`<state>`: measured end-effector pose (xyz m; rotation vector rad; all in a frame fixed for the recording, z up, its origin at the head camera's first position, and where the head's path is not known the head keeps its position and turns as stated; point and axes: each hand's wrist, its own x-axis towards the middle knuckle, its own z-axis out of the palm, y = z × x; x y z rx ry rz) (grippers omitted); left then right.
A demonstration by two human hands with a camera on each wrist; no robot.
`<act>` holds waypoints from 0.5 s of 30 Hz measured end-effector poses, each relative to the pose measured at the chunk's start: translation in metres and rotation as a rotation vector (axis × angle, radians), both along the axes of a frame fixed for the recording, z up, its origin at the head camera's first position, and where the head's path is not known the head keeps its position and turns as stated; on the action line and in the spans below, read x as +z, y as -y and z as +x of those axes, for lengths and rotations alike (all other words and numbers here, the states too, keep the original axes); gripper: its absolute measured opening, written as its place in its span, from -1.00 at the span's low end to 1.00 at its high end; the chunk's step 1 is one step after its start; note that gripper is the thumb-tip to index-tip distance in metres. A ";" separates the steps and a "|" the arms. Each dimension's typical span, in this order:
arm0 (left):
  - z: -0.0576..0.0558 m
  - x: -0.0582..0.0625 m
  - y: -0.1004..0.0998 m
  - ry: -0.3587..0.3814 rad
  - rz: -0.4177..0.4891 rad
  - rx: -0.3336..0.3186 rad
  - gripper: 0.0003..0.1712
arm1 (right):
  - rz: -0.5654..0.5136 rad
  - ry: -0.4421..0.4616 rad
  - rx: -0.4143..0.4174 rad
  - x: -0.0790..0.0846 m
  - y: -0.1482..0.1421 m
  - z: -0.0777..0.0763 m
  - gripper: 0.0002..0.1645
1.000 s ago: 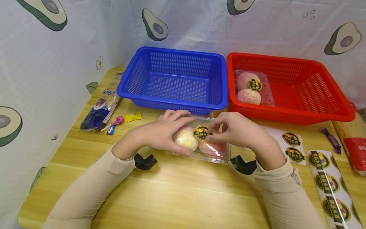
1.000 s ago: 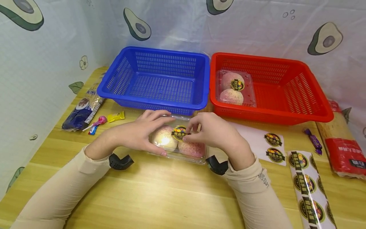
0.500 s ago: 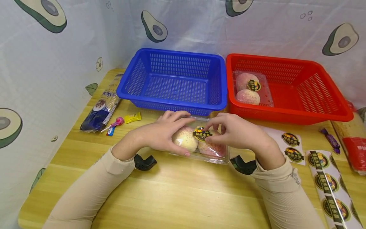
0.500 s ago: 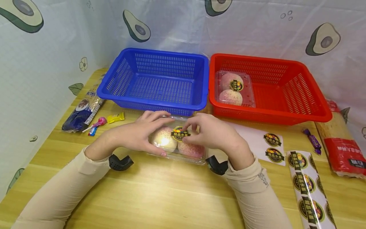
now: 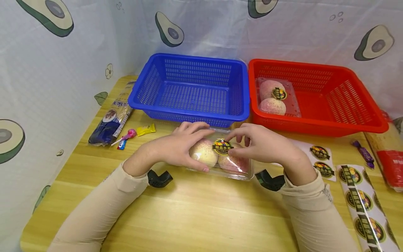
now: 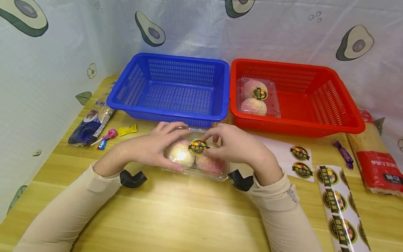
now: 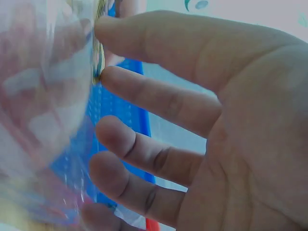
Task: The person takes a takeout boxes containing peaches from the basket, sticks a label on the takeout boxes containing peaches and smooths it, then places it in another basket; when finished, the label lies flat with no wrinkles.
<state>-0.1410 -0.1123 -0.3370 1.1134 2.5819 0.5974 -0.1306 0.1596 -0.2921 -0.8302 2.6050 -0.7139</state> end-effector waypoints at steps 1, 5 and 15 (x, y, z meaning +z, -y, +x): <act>0.000 0.000 0.000 -0.003 0.001 0.000 0.22 | 0.003 -0.004 -0.007 0.001 -0.002 -0.001 -0.61; 0.000 0.001 0.001 -0.007 0.006 -0.005 0.23 | 0.025 -0.011 -0.041 0.003 -0.013 -0.003 -0.51; -0.001 0.004 0.011 -0.025 0.054 -0.166 0.17 | 0.019 0.066 -0.045 0.001 -0.022 -0.007 -0.25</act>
